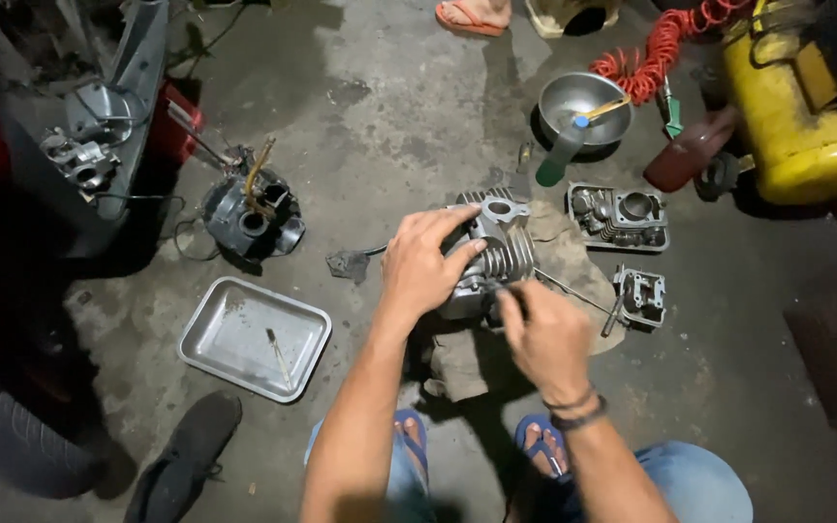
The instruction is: The person sits on the floor and uses a screwdriver to tighten bolts on a metal engine cylinder head. They rotate the cylinder head to access different sides and continue tightening the bolts.
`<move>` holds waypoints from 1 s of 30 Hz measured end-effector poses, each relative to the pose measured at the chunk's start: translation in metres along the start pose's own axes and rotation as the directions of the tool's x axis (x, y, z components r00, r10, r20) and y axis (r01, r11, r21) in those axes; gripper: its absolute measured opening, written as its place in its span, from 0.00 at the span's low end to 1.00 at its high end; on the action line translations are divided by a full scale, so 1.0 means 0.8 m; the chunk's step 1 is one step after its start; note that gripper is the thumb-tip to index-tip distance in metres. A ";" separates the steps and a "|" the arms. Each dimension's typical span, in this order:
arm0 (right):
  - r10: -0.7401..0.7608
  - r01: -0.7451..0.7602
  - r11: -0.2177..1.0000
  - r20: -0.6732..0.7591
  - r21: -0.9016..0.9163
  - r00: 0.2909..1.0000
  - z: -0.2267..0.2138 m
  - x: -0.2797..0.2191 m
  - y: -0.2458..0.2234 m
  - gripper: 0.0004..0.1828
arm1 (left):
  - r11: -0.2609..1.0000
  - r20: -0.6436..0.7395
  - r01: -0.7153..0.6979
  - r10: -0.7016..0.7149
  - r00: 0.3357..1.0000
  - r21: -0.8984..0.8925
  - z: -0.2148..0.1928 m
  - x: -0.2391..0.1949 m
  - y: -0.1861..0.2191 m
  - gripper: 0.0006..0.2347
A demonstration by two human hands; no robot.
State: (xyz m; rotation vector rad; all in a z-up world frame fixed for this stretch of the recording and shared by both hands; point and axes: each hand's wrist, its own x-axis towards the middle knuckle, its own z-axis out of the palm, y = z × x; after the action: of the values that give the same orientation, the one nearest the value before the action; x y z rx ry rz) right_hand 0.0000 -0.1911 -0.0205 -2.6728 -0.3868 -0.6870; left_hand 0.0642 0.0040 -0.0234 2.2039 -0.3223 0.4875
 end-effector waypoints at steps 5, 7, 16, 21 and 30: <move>0.013 -0.018 0.998 -0.095 -0.055 0.995 0.025 -0.017 0.020 0.09 | 1.000 -0.012 -0.015 0.015 1.000 0.003 -0.005 0.001 0.007 0.18; 0.041 -0.045 0.998 -0.098 -0.038 0.994 0.023 -0.018 0.012 0.08 | 1.000 -0.005 -0.002 0.002 1.000 0.013 -0.004 0.001 0.007 0.18; 0.062 -0.064 0.998 -0.107 -0.017 0.992 0.030 -0.018 0.008 0.09 | 0.998 0.030 0.059 -0.060 0.998 0.028 -0.002 0.002 0.009 0.19; 0.063 -0.066 0.997 -0.065 -0.041 0.996 0.030 -0.017 0.012 0.09 | 0.999 0.039 0.047 -0.048 0.998 0.025 -0.005 0.001 0.005 0.18; 0.009 -0.016 0.994 -0.065 -0.108 0.998 0.018 -0.016 0.014 0.10 | 0.994 0.063 0.091 -0.095 0.993 0.053 -0.007 0.004 0.018 0.19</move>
State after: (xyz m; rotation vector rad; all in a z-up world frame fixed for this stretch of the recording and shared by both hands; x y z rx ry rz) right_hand -0.0007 -0.1976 -0.0416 -2.7443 -0.3238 -0.8097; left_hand 0.0600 -0.0007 -0.0087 2.2759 -0.2432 0.3765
